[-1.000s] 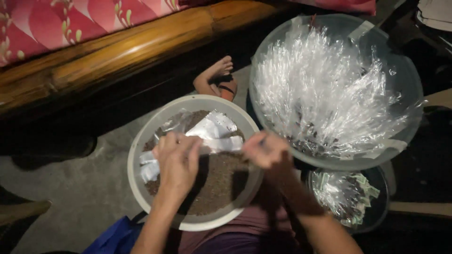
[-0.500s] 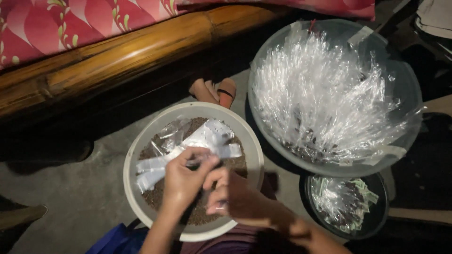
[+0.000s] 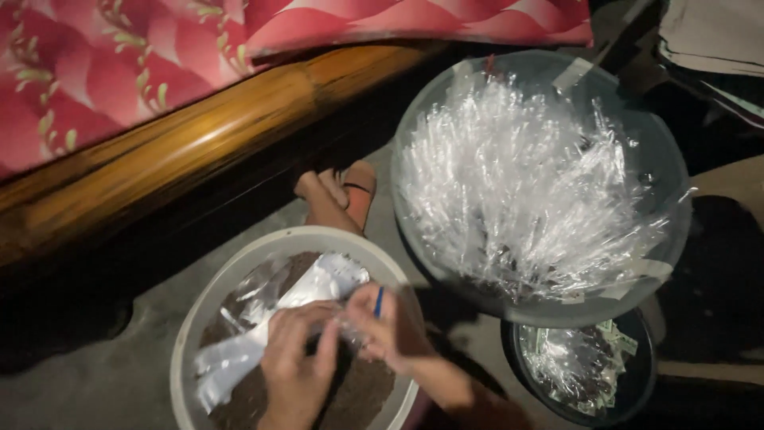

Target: Manually filling small plastic bags with granular food material from a large bucket

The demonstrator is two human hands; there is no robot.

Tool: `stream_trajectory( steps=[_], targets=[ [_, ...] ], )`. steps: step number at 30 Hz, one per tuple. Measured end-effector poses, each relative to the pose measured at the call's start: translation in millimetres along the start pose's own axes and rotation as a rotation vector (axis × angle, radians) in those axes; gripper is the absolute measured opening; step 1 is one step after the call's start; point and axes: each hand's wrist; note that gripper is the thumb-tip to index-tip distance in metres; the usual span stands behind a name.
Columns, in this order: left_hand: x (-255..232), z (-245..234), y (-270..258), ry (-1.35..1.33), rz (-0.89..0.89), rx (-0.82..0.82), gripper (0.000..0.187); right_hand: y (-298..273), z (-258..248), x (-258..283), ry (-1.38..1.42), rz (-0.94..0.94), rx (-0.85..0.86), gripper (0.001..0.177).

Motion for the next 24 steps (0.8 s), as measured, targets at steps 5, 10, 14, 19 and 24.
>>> stream_trajectory(
  steps=[5, 10, 14, 19, 24],
  targets=[
    [38.8, 1.8, -23.7, -0.437, -0.416, 0.336, 0.031, -4.7, -21.6, -13.1, -0.726, -0.356, 0.123, 0.014],
    [56.7, 18.7, -35.3, -0.643, -0.534, 0.295, 0.022, -21.0, -22.4, 33.2, -0.377, -0.081, 0.272, 0.018],
    [73.4, 24.5, -38.6, -0.724, -0.422, 0.171, 0.017, -24.6, -25.0, 37.2, -0.302, -0.117, 0.507, 0.021],
    [73.4, 36.1, -29.2, -0.449, -0.298, 0.345, 0.022, -17.4, -25.5, 19.5, -0.248, -0.219, 0.311, 0.015],
    [62.2, 42.9, -26.5, -0.396, -0.603, 0.513, 0.036, -13.9, -23.1, 41.5, -0.204, -0.436, 0.404, 0.024]
  ],
)
Point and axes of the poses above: each hand's wrist, its own y-axis towards the middle knuckle, its own z-axis out of the palm, x = y × z, and after that the axes turned 13 degrees about x, right-handed
